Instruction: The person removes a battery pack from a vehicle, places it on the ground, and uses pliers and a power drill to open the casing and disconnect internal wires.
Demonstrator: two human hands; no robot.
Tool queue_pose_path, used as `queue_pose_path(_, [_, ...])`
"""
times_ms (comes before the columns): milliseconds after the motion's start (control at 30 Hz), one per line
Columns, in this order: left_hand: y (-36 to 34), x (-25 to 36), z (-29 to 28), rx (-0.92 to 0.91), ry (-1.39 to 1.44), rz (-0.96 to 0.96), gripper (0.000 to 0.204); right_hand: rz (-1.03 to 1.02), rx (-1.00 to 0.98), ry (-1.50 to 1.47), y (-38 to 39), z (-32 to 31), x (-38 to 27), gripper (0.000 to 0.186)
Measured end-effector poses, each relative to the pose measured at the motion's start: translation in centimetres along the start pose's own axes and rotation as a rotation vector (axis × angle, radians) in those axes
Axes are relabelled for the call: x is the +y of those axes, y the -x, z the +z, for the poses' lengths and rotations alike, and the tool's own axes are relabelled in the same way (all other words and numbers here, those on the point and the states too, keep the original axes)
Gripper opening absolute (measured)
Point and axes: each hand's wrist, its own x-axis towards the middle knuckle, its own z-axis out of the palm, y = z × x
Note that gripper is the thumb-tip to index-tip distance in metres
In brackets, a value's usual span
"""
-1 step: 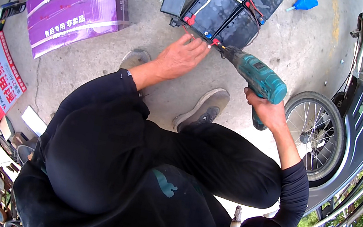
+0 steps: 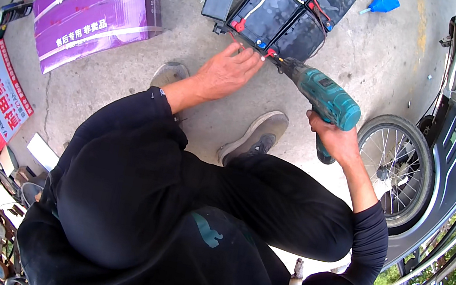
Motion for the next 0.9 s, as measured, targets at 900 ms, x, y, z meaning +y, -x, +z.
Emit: queue_pose_path(900, [-2.5, -1.2, 1.6, 0.181, 0.136, -0.026, 0.02, -0.166, 0.072, 0.588, -2.2, -0.6, -3.4, 0.02])
